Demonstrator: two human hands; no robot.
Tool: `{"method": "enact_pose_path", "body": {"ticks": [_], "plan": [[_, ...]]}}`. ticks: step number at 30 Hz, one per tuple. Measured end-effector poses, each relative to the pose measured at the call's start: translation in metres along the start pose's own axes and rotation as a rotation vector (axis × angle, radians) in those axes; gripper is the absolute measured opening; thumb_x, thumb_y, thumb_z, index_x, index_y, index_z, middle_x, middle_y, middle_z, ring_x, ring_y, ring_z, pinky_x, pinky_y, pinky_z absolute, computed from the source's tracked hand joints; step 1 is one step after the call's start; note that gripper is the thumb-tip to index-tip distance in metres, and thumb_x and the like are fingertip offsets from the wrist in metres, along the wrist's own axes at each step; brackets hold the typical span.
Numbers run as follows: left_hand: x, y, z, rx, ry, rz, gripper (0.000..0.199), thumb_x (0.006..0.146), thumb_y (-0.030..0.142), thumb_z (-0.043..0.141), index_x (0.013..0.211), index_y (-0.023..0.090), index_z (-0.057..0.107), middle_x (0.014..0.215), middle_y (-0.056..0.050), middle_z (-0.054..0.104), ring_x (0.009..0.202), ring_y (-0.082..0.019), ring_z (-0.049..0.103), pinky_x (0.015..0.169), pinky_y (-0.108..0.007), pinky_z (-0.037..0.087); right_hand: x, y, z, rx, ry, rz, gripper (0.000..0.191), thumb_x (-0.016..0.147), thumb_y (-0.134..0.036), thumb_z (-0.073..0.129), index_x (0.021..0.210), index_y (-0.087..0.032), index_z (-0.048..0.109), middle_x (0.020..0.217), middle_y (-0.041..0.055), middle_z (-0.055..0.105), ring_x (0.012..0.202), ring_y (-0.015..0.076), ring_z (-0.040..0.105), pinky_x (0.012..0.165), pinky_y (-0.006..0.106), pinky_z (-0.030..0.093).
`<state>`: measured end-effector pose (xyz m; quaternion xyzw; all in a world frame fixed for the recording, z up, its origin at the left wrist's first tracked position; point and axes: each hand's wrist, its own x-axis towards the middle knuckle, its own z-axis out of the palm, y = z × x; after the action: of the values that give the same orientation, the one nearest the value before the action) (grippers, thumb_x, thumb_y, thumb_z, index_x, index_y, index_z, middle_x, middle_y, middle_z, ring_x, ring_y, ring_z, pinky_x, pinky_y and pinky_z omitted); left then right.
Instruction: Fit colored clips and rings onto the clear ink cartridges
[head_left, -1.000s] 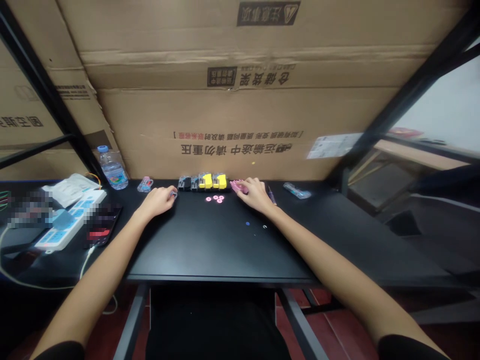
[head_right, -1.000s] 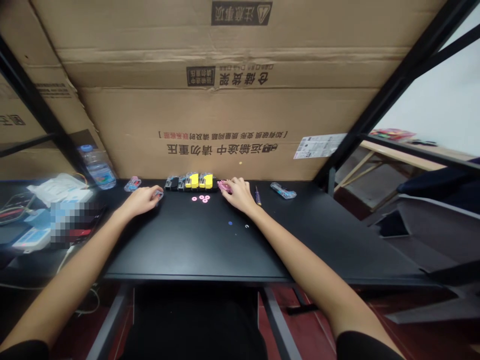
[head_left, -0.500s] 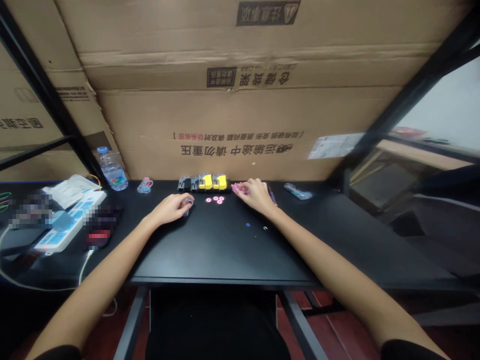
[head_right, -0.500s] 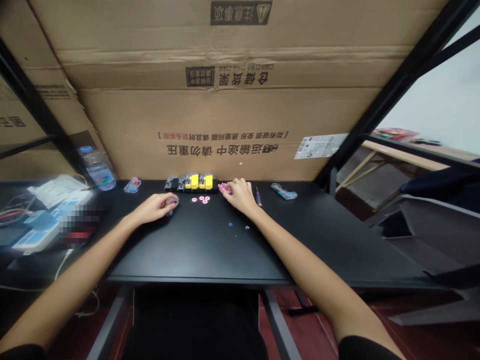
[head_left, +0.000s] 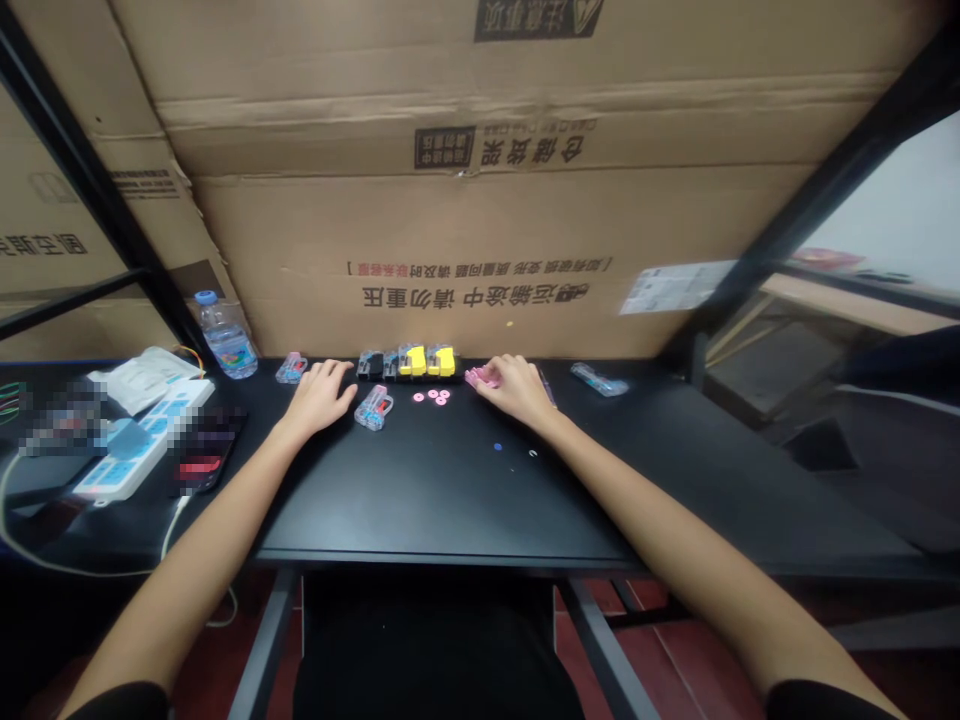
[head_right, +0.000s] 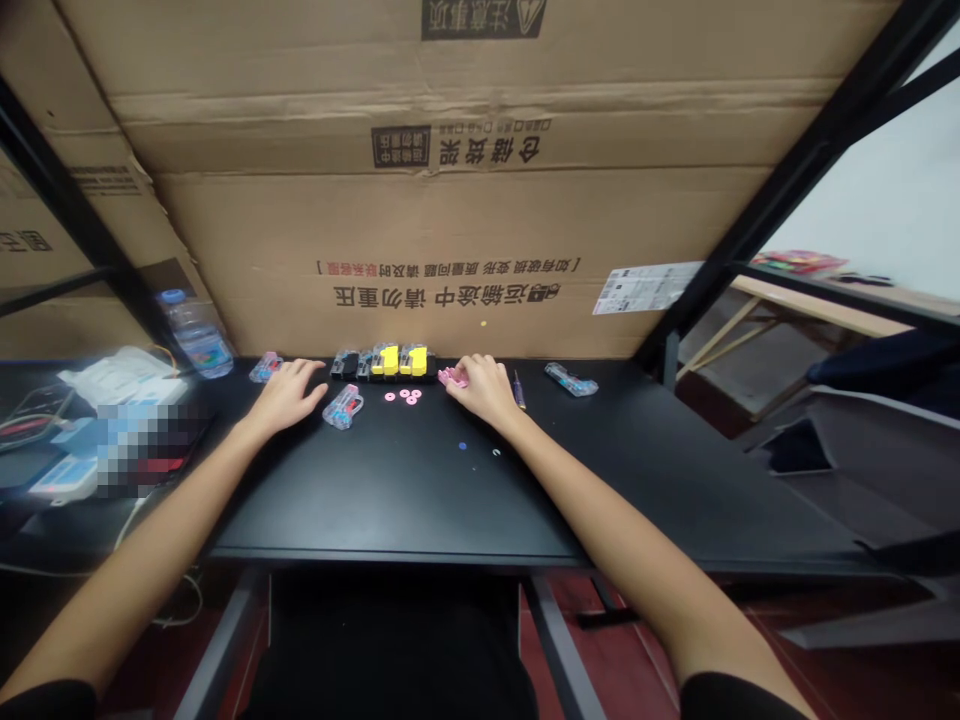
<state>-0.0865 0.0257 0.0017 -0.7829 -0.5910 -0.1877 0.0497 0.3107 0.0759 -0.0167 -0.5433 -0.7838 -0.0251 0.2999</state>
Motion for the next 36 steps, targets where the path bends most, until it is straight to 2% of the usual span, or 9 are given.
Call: {"method": "enact_pose_path", "body": {"ticks": [3,6,9,12,17,24,30,33,36], "plan": [[0.001,-0.020,0.007,0.099,-0.010,-0.157,0.059,0.102,0.048,0.052,0.153,0.017,0.053,0.160,-0.021,0.051,0.146,-0.044,0.047,0.120,-0.056,0.039,0.000,0.001,0.000,0.025,-0.027,0.007,0.038,0.096,-0.060,0.063,0.093,-0.023,0.072,0.095,0.0151,0.073,0.095,0.0351,0.064,0.085,0.047,0.048],[0.001,-0.032,0.012,0.161,-0.083,-0.291,0.072,0.102,0.057,0.052,0.157,0.011,0.048,0.164,-0.027,0.045,0.153,-0.050,0.039,0.123,-0.062,0.033,-0.001,0.003,0.002,0.047,-0.040,-0.003,0.038,0.096,-0.059,0.061,0.098,-0.023,0.073,0.100,0.0156,0.071,0.097,0.0350,0.063,0.089,0.048,0.051],[0.001,-0.035,0.013,0.170,-0.173,-0.332,0.078,0.103,0.059,0.048,0.161,0.008,0.044,0.165,-0.028,0.044,0.155,-0.048,0.037,0.125,-0.058,0.032,-0.001,0.005,0.004,0.012,-0.046,-0.004,0.040,0.099,-0.057,0.058,0.102,-0.022,0.075,0.100,0.0144,0.070,0.098,0.0330,0.064,0.090,0.047,0.053],[0.001,-0.030,0.013,0.164,-0.198,-0.292,0.077,0.104,0.058,0.046,0.162,0.008,0.042,0.165,-0.026,0.045,0.157,-0.044,0.037,0.127,-0.052,0.032,-0.002,0.007,0.006,-0.043,-0.046,-0.002,0.038,0.101,-0.051,0.057,0.109,-0.020,0.077,0.104,0.0145,0.070,0.102,0.0326,0.065,0.093,0.044,0.054],[-0.001,-0.015,0.010,0.101,-0.196,-0.201,0.075,0.103,0.053,0.050,0.163,0.010,0.040,0.165,-0.024,0.046,0.156,-0.040,0.041,0.126,-0.049,0.037,-0.001,0.008,0.008,-0.085,-0.065,-0.026,0.034,0.098,-0.038,0.062,0.121,-0.018,0.077,0.112,0.0156,0.071,0.108,0.0340,0.066,0.097,0.044,0.054],[-0.002,-0.006,0.009,0.011,-0.177,-0.087,0.068,0.101,0.048,0.055,0.160,0.015,0.044,0.167,-0.019,0.045,0.153,-0.038,0.045,0.122,-0.048,0.043,-0.001,0.010,0.008,-0.068,-0.034,-0.036,0.034,0.098,-0.038,0.063,0.122,-0.019,0.077,0.117,0.0158,0.071,0.104,0.0335,0.067,0.095,0.045,0.054],[-0.002,-0.002,0.007,0.002,-0.040,0.019,0.054,0.102,0.038,0.054,0.151,0.016,0.054,0.154,-0.019,0.057,0.147,-0.039,0.049,0.116,-0.054,0.047,-0.002,0.004,0.003,-0.103,-0.022,-0.063,0.024,0.098,-0.039,0.065,0.103,-0.020,0.078,0.108,0.0144,0.072,0.099,0.0314,0.065,0.086,0.041,0.050],[-0.002,0.008,0.001,-0.075,0.046,0.101,0.041,0.104,0.035,0.052,0.141,0.021,0.062,0.141,-0.014,0.066,0.137,-0.035,0.057,0.114,-0.053,0.048,-0.002,-0.001,-0.002,-0.113,0.002,-0.069,0.034,0.102,-0.047,0.062,0.086,-0.020,0.075,0.102,0.0136,0.072,0.094,0.0293,0.063,0.082,0.038,0.046],[-0.004,0.023,-0.004,-0.208,0.073,0.208,0.031,0.105,0.037,0.054,0.130,0.024,0.067,0.130,-0.010,0.069,0.125,-0.030,0.064,0.112,-0.048,0.049,-0.003,-0.006,-0.006,-0.135,0.019,-0.080,0.040,0.101,-0.052,0.063,0.077,-0.020,0.070,0.096,0.0126,0.071,0.087,0.0271,0.060,0.077,0.036,0.043]]}}
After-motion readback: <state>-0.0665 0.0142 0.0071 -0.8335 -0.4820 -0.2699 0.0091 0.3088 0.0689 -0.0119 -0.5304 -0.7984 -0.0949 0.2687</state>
